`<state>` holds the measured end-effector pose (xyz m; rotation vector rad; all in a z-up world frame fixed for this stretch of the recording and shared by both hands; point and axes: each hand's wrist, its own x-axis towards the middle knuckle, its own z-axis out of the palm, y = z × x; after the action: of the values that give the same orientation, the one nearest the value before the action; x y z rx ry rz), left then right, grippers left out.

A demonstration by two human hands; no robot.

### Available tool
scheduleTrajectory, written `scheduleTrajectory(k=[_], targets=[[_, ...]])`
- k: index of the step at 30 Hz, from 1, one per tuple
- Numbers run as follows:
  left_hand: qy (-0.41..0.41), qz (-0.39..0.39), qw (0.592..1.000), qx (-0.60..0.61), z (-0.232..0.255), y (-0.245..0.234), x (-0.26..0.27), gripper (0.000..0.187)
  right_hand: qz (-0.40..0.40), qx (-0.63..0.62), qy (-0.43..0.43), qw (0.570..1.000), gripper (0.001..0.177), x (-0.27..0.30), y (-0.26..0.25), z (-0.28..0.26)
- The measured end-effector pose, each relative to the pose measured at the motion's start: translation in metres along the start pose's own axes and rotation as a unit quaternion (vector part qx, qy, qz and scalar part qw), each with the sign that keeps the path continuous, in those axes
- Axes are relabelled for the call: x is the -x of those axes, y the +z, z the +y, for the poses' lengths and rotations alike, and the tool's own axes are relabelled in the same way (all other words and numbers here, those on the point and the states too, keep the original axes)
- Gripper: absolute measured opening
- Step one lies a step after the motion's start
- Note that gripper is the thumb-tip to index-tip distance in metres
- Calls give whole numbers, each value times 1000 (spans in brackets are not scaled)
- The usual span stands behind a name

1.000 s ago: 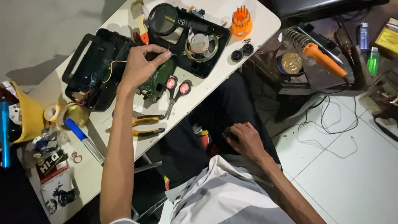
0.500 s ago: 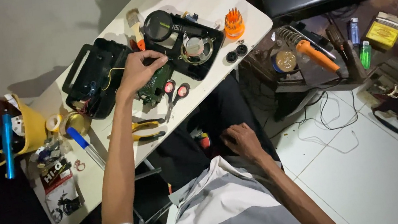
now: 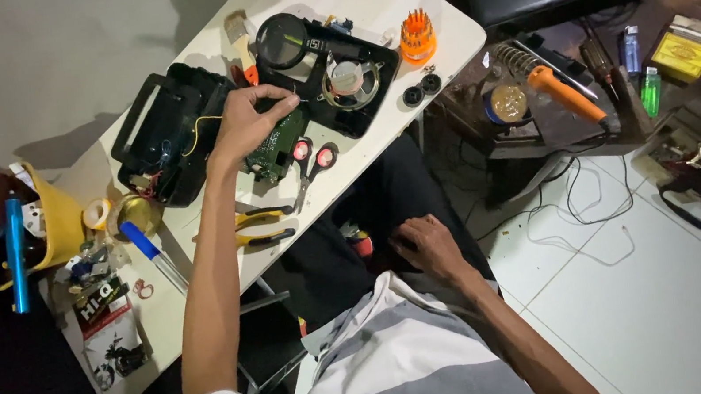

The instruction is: Soldering wires and components onto a printed circuit board as part of an electronics repair task.

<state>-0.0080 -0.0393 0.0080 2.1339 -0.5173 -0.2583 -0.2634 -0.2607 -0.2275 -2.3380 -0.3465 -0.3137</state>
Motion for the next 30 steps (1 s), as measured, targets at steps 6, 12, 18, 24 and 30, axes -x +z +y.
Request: scheduleTrajectory(k=[6,12,18,24,30], targets=[[7,-1,1000,2,-1,1,-2,26,48,-162,106,980,11,-10,-12,-13],[16,2,1000,5,-6,2,-6,19,109,-401,285,863,14,-52,-6,7],[3,10,1000,15,-3,-2,-10,19,161,-618,348,686,30,-146,-27,-20],[-31,11,999,17,-2,-4,-17,21,87,-462,336,816,40,-154,-17,29],[-40,25,999,21,1,-3,-20,20,93,-447,264,850,35,-173,-54,-2]])
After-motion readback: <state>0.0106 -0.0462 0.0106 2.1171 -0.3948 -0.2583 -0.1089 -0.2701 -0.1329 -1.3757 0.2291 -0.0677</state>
